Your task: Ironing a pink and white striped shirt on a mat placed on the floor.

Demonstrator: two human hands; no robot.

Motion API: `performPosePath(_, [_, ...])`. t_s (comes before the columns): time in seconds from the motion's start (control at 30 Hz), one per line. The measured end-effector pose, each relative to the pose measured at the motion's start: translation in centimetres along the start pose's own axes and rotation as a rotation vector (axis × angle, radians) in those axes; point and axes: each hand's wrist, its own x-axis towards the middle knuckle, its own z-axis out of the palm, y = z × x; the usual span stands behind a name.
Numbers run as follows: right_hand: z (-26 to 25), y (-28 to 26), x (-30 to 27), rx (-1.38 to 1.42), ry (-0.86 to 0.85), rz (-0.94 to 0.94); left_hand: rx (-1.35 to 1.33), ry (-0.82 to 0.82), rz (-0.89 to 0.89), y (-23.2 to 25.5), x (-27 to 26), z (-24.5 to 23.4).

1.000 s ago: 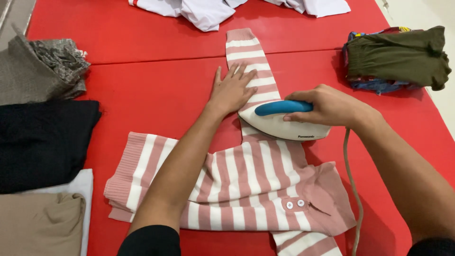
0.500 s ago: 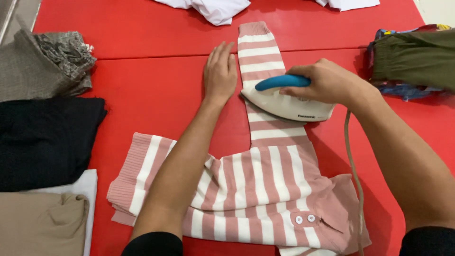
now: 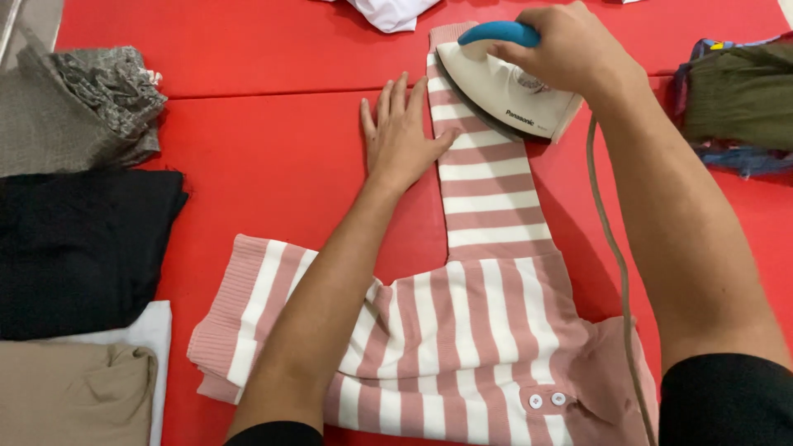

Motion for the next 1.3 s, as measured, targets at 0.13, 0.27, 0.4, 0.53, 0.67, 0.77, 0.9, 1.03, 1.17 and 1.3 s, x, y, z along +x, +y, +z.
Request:
performPosePath(0.13, [-0.1, 0.0, 1.7, 0.04, 0.023, -0.035, -0.018, -0.019, -0.011, 0.1, -0.1, -0.3])
performPosePath(0.27, [-1.7, -1.7, 1.7, 0.149, -0.129, 0.153, -0.012, -0.027, -0.009, 0.1, 0.0, -0.2])
performPosePath(0.4, [-2.9, -2.8, 0.4, 0.116, -0.256, 0.21, -0.1, 0.098, 0.006, -1.2, 0.5, 1.7])
performPosePath(0.53, [-3.5, -3.9, -2.5, 0.121, -0.276, 0.19, -0.165, 0.177, 0.014, -1.7, 0.8, 2.3])
performPosePath(0.67, [-3.8, -4.4, -5.3, 0.129, -0.312, 0.145, -0.187, 0.217, 0.018, -1.9, 1.0, 2.4])
performPosePath(0.77, [-4.3, -5.0, -7.5, 0.135, -0.342, 0.133, -0.21, 0.2, 0.02, -1.4, 0.7, 1.7])
performPosePath(0.9, [-4.8, -5.5, -9.9, 0.138, -0.421, 0.107, -0.227, 0.026, 0.0, -0.4, 0.1, -0.3])
performPosePath(1.03, [-5.5, -6.1, -12.4, 0.136, -0.427, 0.001, -0.154, -0.069, 0.023, -0.4, -0.1, -0.5])
performPosePath(1.17, [-6.0, -7.2, -14.4, 0.107, -0.507, -0.004, -0.063, -0.103, 0.073, 0.0, -0.3, -0.9])
performPosePath(1.3, [-6.0, -7.5, -15.5, 0.133, -0.506, -0.088, -0.01, -0.118, 0.078, -0.1, -0.3, -0.8])
